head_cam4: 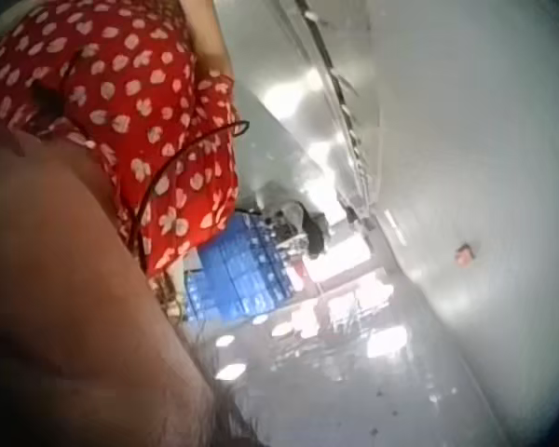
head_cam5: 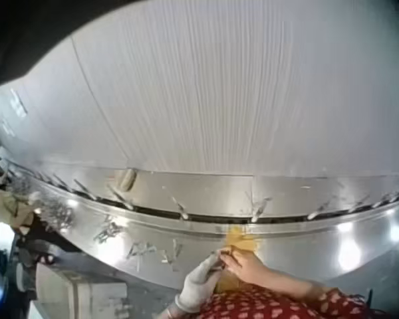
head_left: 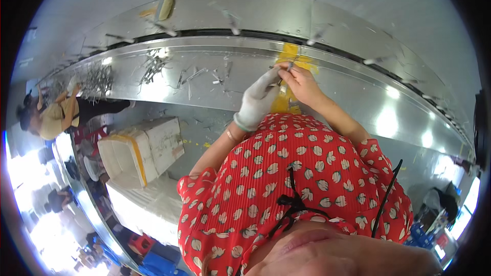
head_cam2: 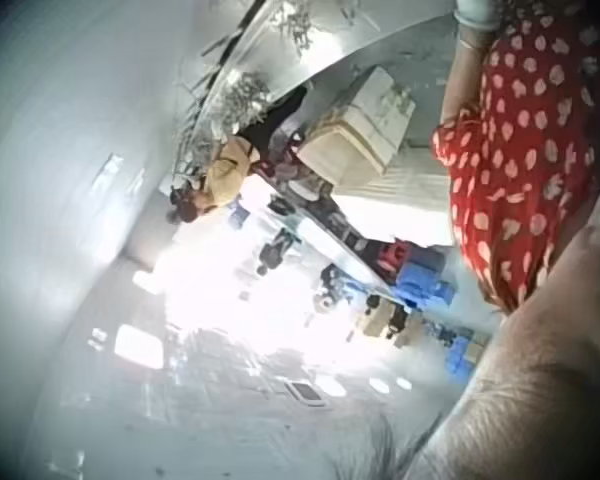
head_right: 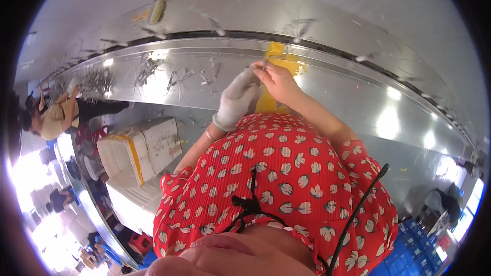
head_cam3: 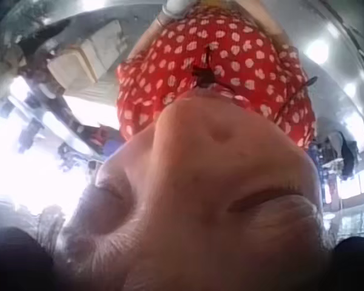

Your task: The person picks up plastic pieces from the metal workbench and mounts them onto pegs along the overhead conveyor line by hand.

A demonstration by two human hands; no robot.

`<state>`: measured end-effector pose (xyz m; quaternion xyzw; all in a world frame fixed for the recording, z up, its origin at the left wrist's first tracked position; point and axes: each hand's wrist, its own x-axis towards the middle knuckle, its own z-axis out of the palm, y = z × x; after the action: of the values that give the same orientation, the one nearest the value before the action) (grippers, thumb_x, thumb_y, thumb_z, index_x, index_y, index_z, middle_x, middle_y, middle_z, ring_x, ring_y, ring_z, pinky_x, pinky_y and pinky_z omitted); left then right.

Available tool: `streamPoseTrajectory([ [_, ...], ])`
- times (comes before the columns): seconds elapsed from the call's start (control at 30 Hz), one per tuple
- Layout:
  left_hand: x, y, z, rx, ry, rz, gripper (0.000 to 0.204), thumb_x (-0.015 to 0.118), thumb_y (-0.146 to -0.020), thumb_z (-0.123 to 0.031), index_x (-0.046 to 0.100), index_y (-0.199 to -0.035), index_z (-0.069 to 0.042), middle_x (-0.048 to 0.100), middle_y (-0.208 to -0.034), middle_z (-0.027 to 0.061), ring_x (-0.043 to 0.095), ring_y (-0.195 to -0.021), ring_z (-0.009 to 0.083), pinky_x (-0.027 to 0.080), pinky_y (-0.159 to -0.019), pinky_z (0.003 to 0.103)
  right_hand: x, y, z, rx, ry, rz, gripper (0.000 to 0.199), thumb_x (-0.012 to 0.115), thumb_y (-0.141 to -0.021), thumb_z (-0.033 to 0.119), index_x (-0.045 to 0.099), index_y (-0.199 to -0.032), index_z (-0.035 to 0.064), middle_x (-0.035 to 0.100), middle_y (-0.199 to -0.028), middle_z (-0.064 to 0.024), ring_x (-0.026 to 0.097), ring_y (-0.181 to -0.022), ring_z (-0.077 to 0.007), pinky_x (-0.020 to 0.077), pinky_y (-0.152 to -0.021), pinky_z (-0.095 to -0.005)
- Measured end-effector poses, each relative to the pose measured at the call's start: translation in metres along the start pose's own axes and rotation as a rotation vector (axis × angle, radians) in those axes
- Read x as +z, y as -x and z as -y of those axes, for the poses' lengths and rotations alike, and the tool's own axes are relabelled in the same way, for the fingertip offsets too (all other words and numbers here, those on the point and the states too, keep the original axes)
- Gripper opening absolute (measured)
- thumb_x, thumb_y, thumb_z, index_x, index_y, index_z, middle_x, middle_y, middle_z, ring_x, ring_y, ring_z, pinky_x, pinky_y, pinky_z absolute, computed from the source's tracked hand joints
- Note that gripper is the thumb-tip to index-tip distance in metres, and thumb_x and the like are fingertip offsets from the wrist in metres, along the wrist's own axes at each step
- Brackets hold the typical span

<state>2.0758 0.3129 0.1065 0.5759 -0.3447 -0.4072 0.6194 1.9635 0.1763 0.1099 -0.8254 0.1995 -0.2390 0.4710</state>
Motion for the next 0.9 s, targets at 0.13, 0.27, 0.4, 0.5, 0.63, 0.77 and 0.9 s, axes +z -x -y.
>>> streamPoseTrajectory([
  [0.13,-0.1,-0.005,0.035,-0.166,-0.562,-0.542,0.027,0.062,-0.086,-0.01,0.061,-0.112,-0.001,0.067,-0.102,0.0105,0.066,-0.09,0.0216,0.052,-0.08,0.032,-0.006,-0.021,0.007,0.241,-0.309,0.008,0.018,0.051,-0.099,0.017,0.06,-0.108,0.0039,0.065,-0.094,-0.0131,0.067,-0.088,-0.0216,0.0508,-0.073,-0.0291],
  [0.27,-0.119,-0.039,0.099,-0.529,-1.199,-0.463,0.029,0.062,-0.083,-0.022,0.062,-0.106,-0.005,0.067,-0.096,0.016,0.067,-0.09,0.0307,0.052,-0.078,0.041,-0.004,-0.027,0.024,0.148,-0.007,0.307,0.02,0.053,-0.096,0.018,0.057,-0.108,0.0018,0.066,-0.099,-0.014,0.067,-0.092,-0.0259,0.0514,-0.079,-0.0333],
  [0.4,-0.121,-0.065,0.114,-0.47,-1.209,-0.513,0.025,0.058,-0.082,-0.028,0.066,-0.102,-0.014,0.068,-0.094,0.0155,0.065,-0.09,0.0366,0.051,-0.077,0.047,-0.021,-0.041,0.058,0.058,0.039,0.516,0.022,0.057,-0.094,0.017,0.055,-0.109,0.0019,0.067,-0.096,-0.0131,0.066,-0.086,-0.0267,0.0492,-0.074,-0.0376],
  [0.5,-0.136,-0.067,0.093,0.005,-1.324,-0.64,0.028,0.061,-0.081,-0.019,0.063,-0.109,-0.014,0.067,-0.083,0.0139,0.066,-0.081,0.0367,0.052,-0.07,0.048,-0.048,-0.071,0.089,-0.068,0.038,0.498,0.02,0.059,-0.093,0.018,0.054,-0.105,0.003,0.067,-0.093,-0.0145,0.062,-0.076,-0.0312,0.0475,-0.069,-0.0382],
  [0.63,-0.139,-0.067,0.063,-0.31,-1.231,-0.522,0.031,0.058,-0.084,-0.024,0.064,-0.114,-0.015,0.069,-0.096,0.0116,0.065,-0.089,0.0336,0.05,-0.076,0.045,-0.052,-0.153,0.11,-0.296,0.151,0.343,0.024,0.055,-0.095,0.026,0.054,-0.103,0.0039,0.066,-0.088,-0.0154,0.06,-0.075,-0.037,0.0462,-0.067,-0.0419],
  [0.77,-0.123,-0.061,0.03,-0.067,-0.503,-0.627,0.033,0.053,-0.091,-0.016,0.059,-0.122,-0.006,0.067,-0.092,0.0075,0.065,-0.081,0.0232,0.051,-0.073,0.035,-0.013,-0.248,0.091,-0.432,0.402,0.364,0.02,0.054,-0.093,0.024,0.056,-0.103,0.0059,0.065,-0.09,-0.015,0.061,-0.085,-0.0383,0.0475,-0.073,-0.0449],
  [0.9,-0.105,-0.046,-0.003,-0.142,0.443,-0.448,0.033,0.048,-0.098,-0.012,0.053,-0.127,0.0,0.059,-0.104,0.0054,0.056,-0.082,0.0124,0.047,-0.074,0.026,-0.004,-0.278,0.047,-0.323,0.612,0.424,0.019,0.054,-0.093,0.023,0.057,-0.103,0.0069,0.066,-0.089,-0.0145,0.062,-0.084,-0.0366,0.0471,-0.073,-0.0454],
])
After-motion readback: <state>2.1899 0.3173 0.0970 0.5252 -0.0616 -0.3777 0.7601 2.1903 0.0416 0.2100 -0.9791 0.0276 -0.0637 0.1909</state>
